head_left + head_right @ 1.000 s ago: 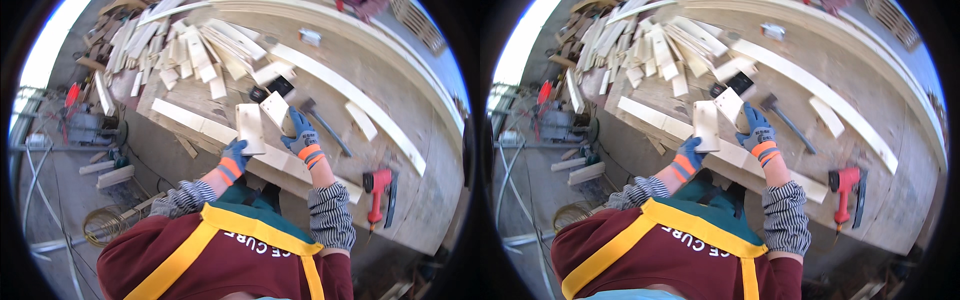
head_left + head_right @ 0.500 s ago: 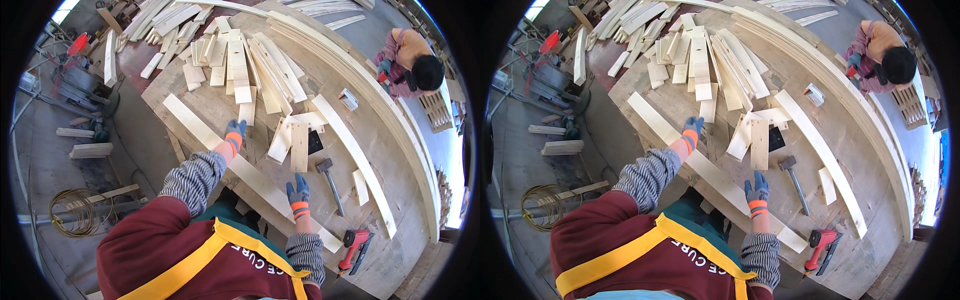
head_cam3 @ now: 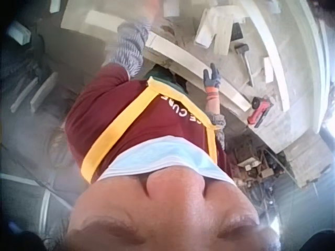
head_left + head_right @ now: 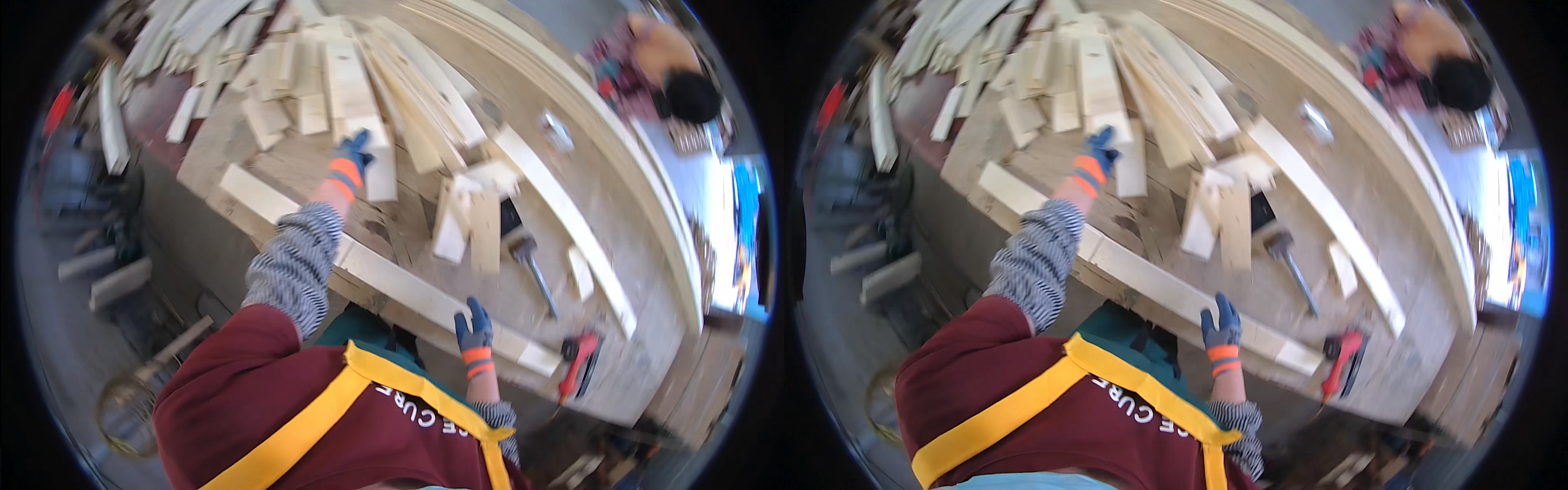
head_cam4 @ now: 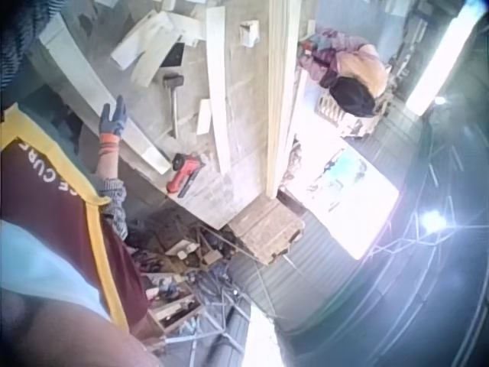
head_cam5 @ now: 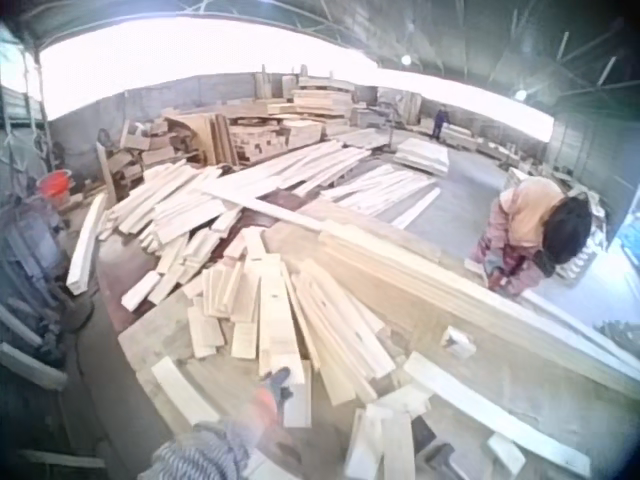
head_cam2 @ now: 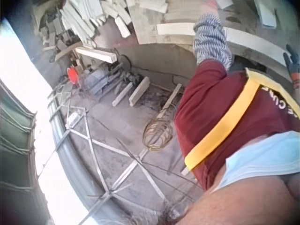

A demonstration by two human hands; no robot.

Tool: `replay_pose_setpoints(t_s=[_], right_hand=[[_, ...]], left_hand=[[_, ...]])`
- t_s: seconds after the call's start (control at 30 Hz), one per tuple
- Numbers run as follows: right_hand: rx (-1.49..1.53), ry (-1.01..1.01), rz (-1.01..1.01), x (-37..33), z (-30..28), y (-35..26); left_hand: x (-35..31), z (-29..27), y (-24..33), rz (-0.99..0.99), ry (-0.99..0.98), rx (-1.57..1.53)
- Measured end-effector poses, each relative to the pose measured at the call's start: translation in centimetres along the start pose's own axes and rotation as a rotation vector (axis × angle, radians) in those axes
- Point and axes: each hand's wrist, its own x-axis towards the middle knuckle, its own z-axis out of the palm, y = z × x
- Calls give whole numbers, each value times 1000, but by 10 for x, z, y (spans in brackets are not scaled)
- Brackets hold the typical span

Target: The person aligns small wooden planks on a workbench and uses a red pneumatic nail gun to fasten them together. They repeatedly pick up planks, position them, and drive nails along the seams. The person also uses a square to check alignment and moves finished sections aside.

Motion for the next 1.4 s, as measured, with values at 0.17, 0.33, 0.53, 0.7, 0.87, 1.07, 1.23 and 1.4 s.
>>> replay_pose_setpoints(t_s=[0.17, 0.33, 0.53, 0.7, 0.87, 1.07, 1.23, 1.4], right_hand=[[54, 117, 7, -1, -28, -37], [-55, 395, -389, -15, -118, -74], [-516, 74, -281, -65, -171, 11], [-587, -368, -120, -84, -185, 133], [-538, -333, -108, -78, -173, 203], [-524, -197, -292, -61, -159, 259], [-556, -177, -309, -61, -145, 259], [-546, -164, -356, -53, -132, 250]], left_hand=[[-120, -28, -1, 166, -207, 212], [-243, -22, -43, 616, -565, 994], [-321, 33, -137, 1085, -1298, 1235], [-359, 76, -207, 1299, -1485, 1246], [-380, 82, -237, 1213, -1185, 1493], [-362, 71, -230, 834, -978, 2309], [-344, 69, -245, 686, -1082, 2300], [-345, 68, -247, 730, -1039, 2194]])
